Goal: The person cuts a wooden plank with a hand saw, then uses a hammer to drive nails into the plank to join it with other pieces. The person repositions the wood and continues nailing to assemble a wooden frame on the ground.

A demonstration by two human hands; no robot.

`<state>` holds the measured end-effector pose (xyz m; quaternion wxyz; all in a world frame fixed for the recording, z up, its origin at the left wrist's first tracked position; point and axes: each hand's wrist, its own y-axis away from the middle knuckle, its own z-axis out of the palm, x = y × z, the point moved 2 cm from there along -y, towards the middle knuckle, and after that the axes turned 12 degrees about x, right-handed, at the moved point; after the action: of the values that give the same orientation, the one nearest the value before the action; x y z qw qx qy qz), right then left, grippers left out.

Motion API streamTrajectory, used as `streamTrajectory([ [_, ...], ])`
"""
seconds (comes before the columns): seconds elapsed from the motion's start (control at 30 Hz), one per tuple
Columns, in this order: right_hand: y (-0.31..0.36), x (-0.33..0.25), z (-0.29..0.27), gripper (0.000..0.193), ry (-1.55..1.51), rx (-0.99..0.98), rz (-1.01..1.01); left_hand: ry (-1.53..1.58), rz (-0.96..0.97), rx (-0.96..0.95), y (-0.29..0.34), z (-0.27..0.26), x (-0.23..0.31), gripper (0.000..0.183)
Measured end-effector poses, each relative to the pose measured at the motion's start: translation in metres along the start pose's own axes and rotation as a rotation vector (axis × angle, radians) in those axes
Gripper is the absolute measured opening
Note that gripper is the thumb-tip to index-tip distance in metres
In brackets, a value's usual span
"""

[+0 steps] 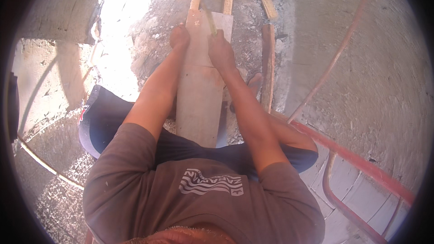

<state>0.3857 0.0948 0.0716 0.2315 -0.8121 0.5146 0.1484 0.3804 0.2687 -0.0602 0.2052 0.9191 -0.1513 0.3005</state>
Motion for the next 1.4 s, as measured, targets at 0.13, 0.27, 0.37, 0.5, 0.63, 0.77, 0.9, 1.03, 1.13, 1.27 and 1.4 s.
streamTrajectory([
  [0.13, 0.033, 0.046, 0.028, 0.031, 0.003, -0.186, 0.131, -0.059, 0.106, 0.034, -0.012, 0.005, -0.001, 0.06],
  [0.27, 0.087, 0.062, 0.006, 0.033, -0.304, -0.186, 0.387, -0.175, 0.332, 0.01, -0.025, 0.021, -0.015, 0.061],
  [0.37, 0.119, 0.06, -0.012, 0.038, -0.361, -0.322, 0.51, -0.134, 0.189, 0.0, -0.041, 0.026, -0.029, 0.062],
  [0.5, 0.127, 0.054, -0.027, 0.042, -0.121, -0.595, 0.273, -0.15, 0.394, 0.012, -0.092, -0.003, -0.017, 0.061],
  [0.63, 0.095, 0.041, -0.094, 0.049, 0.082, -0.575, 0.154, 0.086, 0.156, -0.325, -0.163, -0.064, 0.025, 0.05],
  [0.77, 0.093, 0.008, -0.251, 0.051, -0.086, -0.225, -0.001, -0.027, 0.373, -0.445, -0.242, -0.174, 0.075, 0.069],
  [0.9, 0.193, 0.012, -0.406, 0.051, -0.584, -0.153, 0.294, 0.235, 0.307, -0.78, -0.321, -0.242, 0.105, 0.052],
  [1.03, 0.327, 0.064, -0.418, 0.052, -0.784, 0.185, 0.499, -0.306, 0.543, -0.46, -0.337, -0.283, 0.066, 0.039],
  [1.13, 0.438, 0.114, -0.378, 0.043, -0.454, 0.372, 0.967, -0.802, 0.625, -0.611, -0.274, -0.277, 0.056, 0.04],
  [1.27, 0.583, 0.155, -0.272, 0.042, -0.144, -0.143, 1.441, -0.863, 0.59, -0.675, -0.146, -0.256, 0.076, 0.054],
  [1.4, 0.711, 0.144, -0.183, 0.034, -0.367, -0.169, 1.716, -0.858, 0.794, -0.702, -0.06, -0.23, 0.1, 0.057],
])
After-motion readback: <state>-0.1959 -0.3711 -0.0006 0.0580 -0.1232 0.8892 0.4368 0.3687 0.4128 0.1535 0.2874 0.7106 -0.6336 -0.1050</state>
